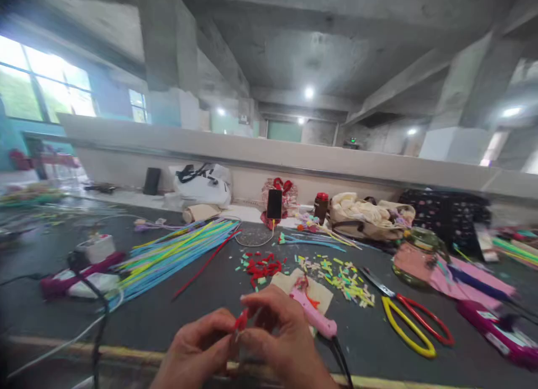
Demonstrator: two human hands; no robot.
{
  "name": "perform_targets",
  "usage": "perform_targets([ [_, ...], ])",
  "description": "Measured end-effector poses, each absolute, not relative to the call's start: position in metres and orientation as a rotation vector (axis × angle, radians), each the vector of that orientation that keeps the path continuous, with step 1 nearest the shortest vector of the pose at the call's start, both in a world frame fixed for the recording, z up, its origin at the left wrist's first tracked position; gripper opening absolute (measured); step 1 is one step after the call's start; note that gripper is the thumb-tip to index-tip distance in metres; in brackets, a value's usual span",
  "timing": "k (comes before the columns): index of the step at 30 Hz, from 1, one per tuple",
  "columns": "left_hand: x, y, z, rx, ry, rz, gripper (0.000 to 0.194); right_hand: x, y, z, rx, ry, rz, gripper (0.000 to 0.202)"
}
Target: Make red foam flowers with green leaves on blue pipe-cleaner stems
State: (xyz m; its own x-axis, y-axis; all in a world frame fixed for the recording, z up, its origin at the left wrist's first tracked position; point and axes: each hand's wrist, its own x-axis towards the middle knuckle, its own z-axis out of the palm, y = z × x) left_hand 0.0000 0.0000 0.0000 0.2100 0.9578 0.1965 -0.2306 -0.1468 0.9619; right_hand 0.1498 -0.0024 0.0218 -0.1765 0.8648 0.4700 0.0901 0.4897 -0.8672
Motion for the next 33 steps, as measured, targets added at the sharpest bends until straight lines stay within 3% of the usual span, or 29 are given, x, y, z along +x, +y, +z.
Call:
perform_targets([
  [33,-0.001,0.009,-0.008,1.651,0.925,1.425,0.014,0.149,0.001,0.018,-0.840,-1.651,0.836,0.014],
])
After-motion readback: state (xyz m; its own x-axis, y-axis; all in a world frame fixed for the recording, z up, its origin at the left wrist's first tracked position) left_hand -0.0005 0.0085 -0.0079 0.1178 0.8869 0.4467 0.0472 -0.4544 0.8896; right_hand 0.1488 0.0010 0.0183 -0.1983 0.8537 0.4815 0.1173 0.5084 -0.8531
